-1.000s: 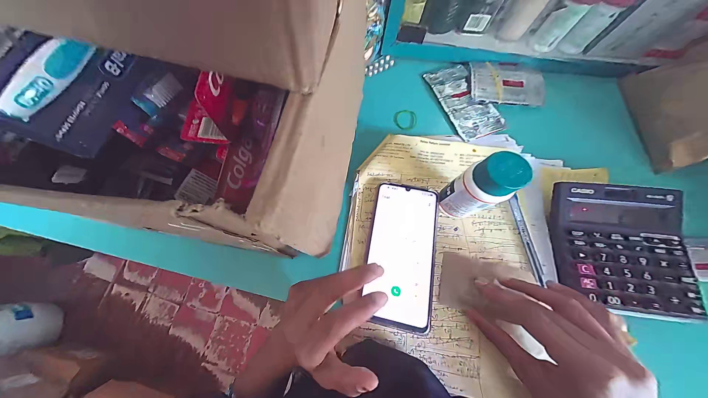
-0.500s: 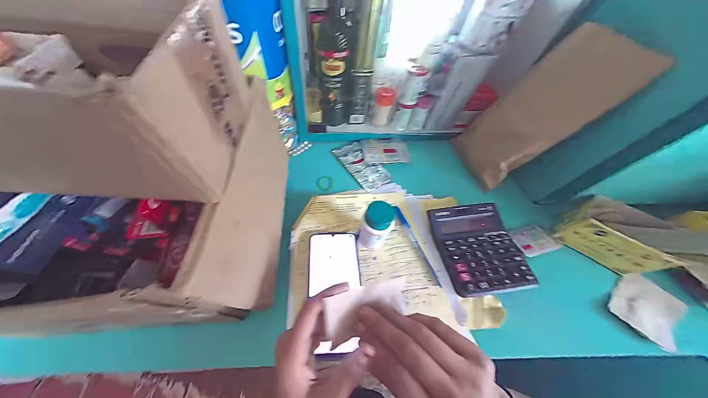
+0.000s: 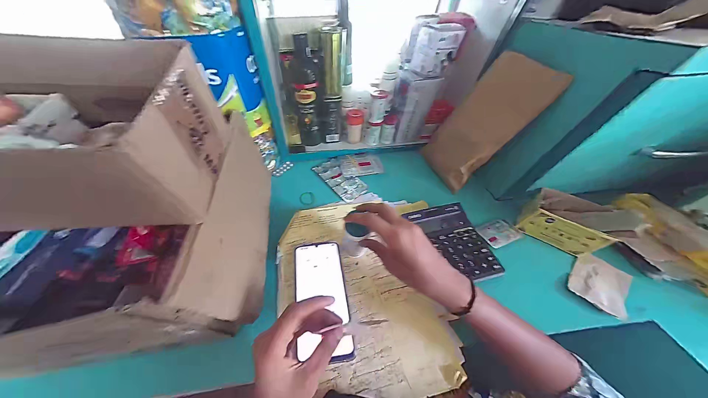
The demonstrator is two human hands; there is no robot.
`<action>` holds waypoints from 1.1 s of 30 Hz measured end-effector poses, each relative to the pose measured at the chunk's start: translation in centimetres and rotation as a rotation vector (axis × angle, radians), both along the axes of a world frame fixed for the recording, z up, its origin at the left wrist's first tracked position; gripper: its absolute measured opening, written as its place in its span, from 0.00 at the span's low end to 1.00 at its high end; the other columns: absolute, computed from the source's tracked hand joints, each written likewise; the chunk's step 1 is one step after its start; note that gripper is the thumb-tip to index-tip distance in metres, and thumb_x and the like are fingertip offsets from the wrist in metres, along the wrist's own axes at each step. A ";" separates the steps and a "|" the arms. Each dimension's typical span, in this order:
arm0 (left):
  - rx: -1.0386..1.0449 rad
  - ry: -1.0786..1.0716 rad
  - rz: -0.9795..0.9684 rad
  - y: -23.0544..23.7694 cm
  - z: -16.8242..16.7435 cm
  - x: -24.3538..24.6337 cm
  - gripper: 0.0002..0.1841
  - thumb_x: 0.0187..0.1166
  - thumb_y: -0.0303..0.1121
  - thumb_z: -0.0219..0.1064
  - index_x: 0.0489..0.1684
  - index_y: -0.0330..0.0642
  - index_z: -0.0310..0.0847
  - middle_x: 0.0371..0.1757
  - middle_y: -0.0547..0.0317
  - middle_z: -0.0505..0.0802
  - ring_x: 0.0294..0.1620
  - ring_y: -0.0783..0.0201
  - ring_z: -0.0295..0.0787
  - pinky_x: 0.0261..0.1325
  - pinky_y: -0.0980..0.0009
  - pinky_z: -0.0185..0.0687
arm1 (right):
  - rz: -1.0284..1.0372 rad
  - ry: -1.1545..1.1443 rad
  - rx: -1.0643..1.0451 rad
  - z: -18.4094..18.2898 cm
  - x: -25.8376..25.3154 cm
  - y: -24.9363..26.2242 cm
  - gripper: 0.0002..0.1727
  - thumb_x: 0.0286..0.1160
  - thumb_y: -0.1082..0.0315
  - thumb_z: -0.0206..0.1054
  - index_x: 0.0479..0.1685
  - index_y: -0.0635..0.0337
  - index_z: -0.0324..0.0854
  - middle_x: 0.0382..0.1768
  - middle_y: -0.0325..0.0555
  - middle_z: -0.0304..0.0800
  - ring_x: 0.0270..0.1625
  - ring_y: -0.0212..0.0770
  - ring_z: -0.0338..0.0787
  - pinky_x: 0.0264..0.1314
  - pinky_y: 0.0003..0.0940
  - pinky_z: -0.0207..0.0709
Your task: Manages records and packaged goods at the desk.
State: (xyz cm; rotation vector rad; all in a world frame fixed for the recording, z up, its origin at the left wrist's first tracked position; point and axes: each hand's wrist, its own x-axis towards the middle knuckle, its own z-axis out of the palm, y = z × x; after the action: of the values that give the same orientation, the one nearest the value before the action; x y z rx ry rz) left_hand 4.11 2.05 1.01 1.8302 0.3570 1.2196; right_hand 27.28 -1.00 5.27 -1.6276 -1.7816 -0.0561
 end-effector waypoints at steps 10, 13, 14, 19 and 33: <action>0.026 -0.096 -0.034 0.0 0.7 0.5 0.07 0.75 0.36 0.75 0.37 0.43 0.91 0.65 0.56 0.89 0.70 0.72 0.84 0.71 0.75 0.83 | 0.287 0.429 0.027 1.7 -1.0 -4.6 0.14 0.83 0.59 0.67 0.62 0.49 0.87 0.64 0.37 0.86 0.63 0.29 0.88 0.62 0.23 0.88; -0.029 -0.159 -0.176 -0.3 0.7 1.0 0.08 0.77 0.36 0.74 0.40 0.41 0.90 0.77 0.47 0.82 0.81 0.63 0.77 0.78 0.65 0.80 | 0.368 0.561 -0.008 1.9 -3.2 -5.1 0.15 0.83 0.57 0.67 0.62 0.50 0.87 0.64 0.35 0.87 0.65 0.28 0.88 0.59 0.21 0.88; -0.042 -0.180 -0.205 -0.5 0.7 1.1 0.07 0.78 0.36 0.73 0.43 0.42 0.89 0.76 0.51 0.83 0.77 0.68 0.80 0.73 0.70 0.83 | 0.355 0.578 -0.001 1.8 -3.8 -5.2 0.15 0.83 0.57 0.67 0.62 0.50 0.87 0.63 0.36 0.87 0.64 0.27 0.89 0.58 0.20 0.89; -0.053 -0.211 -0.155 -1.2 0.6 1.0 0.09 0.80 0.33 0.71 0.52 0.44 0.87 0.69 0.62 0.87 0.64 0.81 0.85 0.61 0.83 0.84 | 0.371 0.583 -0.074 1.9 -4.5 -6.2 0.28 0.87 0.46 0.58 0.70 0.57 0.84 0.69 0.44 0.84 0.68 0.27 0.86 0.61 0.22 0.87; -0.691 -0.227 -0.458 -2.4 2.0 0.4 0.18 0.92 0.39 0.53 0.73 0.39 0.64 0.59 0.75 0.89 0.62 0.80 0.86 0.71 0.73 0.81 | 0.240 0.446 0.150 -0.4 -6.4 -6.6 0.06 0.82 0.65 0.69 0.51 0.53 0.84 0.68 0.43 0.86 0.66 0.26 0.88 0.62 0.19 0.86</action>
State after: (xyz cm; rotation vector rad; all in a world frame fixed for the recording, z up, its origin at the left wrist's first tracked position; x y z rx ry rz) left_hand 4.50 -0.36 2.97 1.0838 0.1794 0.8270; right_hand 20.88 -7.58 4.89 -1.1976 -1.5673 0.2586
